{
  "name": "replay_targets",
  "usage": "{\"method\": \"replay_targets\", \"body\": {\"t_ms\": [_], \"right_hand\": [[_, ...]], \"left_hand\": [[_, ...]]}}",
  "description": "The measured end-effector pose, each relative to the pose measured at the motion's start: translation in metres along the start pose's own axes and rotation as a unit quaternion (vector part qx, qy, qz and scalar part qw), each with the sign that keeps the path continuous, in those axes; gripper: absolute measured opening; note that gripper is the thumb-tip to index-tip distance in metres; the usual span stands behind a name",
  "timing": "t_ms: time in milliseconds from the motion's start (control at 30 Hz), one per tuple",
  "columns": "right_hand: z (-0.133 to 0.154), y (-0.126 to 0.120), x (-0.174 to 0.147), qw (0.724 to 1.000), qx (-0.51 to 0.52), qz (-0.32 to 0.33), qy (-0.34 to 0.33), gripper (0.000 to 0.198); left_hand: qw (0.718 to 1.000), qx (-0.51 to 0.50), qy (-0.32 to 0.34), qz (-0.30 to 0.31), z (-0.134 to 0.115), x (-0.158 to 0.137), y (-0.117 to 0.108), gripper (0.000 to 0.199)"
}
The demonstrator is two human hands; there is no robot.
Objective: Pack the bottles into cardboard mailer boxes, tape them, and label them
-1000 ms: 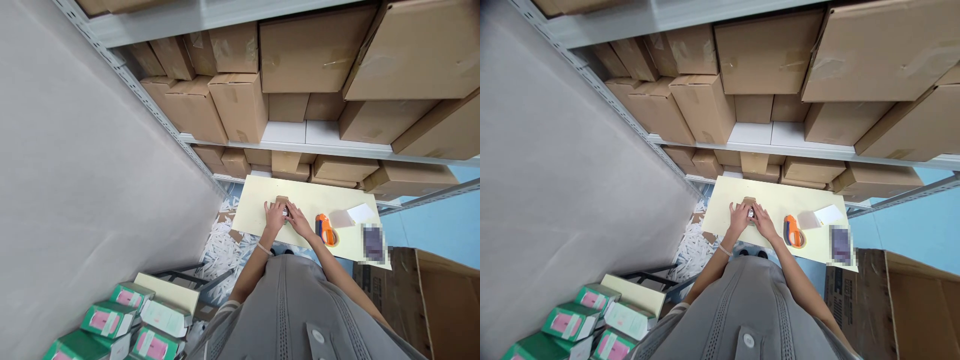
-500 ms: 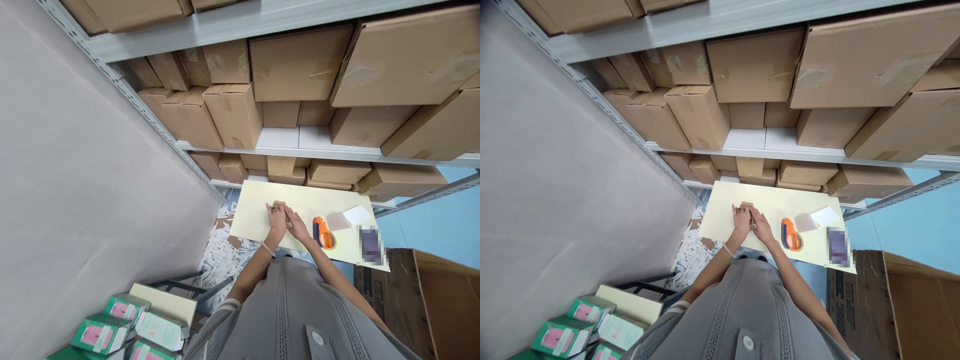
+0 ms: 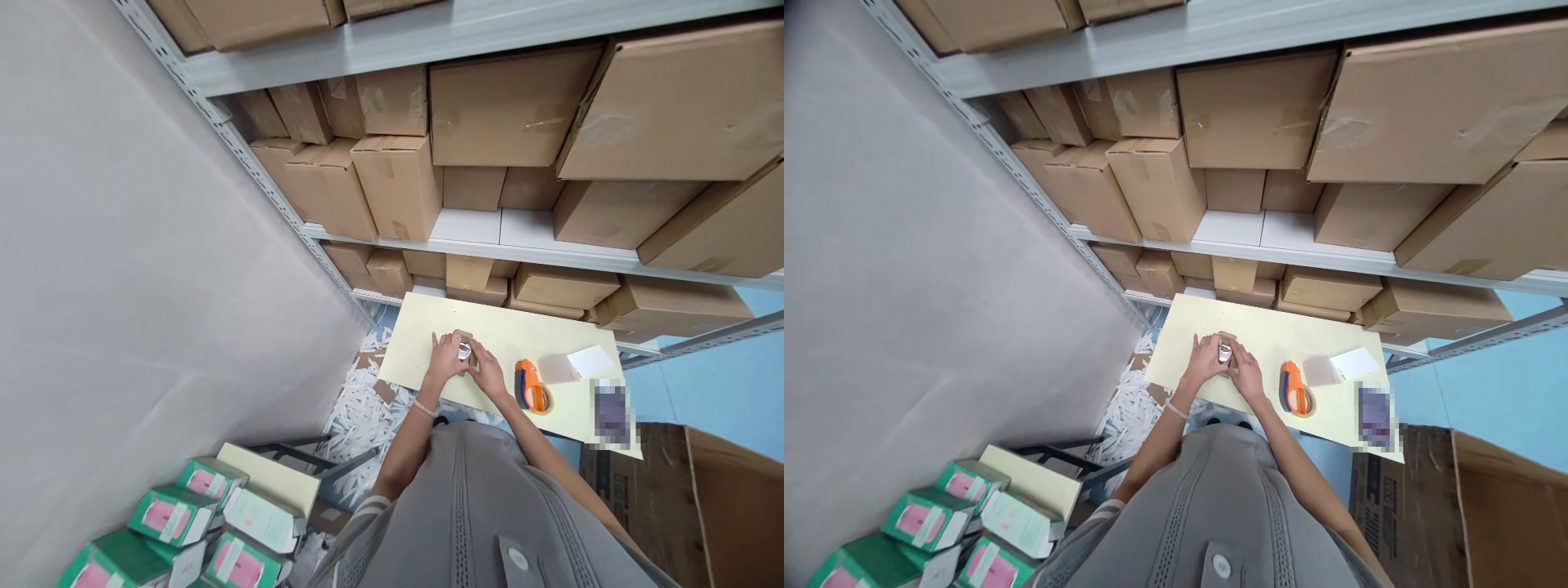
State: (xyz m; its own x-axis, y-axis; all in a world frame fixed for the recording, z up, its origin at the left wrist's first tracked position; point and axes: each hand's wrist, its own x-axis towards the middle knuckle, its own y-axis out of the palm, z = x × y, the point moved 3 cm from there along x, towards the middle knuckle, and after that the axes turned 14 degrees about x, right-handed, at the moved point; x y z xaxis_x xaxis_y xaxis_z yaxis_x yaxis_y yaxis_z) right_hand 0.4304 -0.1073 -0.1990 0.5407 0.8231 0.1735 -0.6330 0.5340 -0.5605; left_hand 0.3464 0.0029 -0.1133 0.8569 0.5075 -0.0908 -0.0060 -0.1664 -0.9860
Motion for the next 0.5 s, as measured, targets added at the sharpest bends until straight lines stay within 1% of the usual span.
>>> {"method": "replay_targets", "body": {"t_ms": [67, 133, 200, 267, 400, 467, 500], "right_hand": [[0.002, -0.002, 0.001, 1.0, 0.01, -0.008, -0.002, 0.07], [0.003, -0.003, 0.003, 1.0, 0.018, -0.008, -0.002, 0.066], [0.005, -0.003, 0.005, 1.0, 0.02, -0.005, 0.005, 0.063], [0.007, -0.003, 0.007, 1.0, 0.021, -0.003, 0.014, 0.066], [0.013, -0.012, 0.009, 0.999, 0.044, -0.006, 0.01, 0.087], [0.021, -0.021, 0.009, 0.997, 0.079, -0.018, 0.001, 0.091], [0.026, -0.027, 0.008, 0.993, 0.112, -0.024, 0.0, 0.091]], "left_hand": [[0.999, -0.017, 0.0, -0.032, -0.003, -0.002, -0.011, 0.035], [0.997, -0.054, -0.009, -0.06, -0.003, -0.002, -0.026, 0.036], [0.989, -0.116, -0.024, -0.088, -0.001, -0.004, -0.044, 0.041], [0.973, -0.187, -0.037, -0.126, 0.003, -0.007, -0.066, 0.047], [0.924, -0.3, -0.034, -0.235, 0.018, -0.017, -0.114, 0.053], [0.888, -0.356, -0.044, -0.288, 0.028, -0.021, -0.132, 0.052], [0.867, -0.385, -0.053, -0.312, 0.033, -0.022, -0.138, 0.051]]}}
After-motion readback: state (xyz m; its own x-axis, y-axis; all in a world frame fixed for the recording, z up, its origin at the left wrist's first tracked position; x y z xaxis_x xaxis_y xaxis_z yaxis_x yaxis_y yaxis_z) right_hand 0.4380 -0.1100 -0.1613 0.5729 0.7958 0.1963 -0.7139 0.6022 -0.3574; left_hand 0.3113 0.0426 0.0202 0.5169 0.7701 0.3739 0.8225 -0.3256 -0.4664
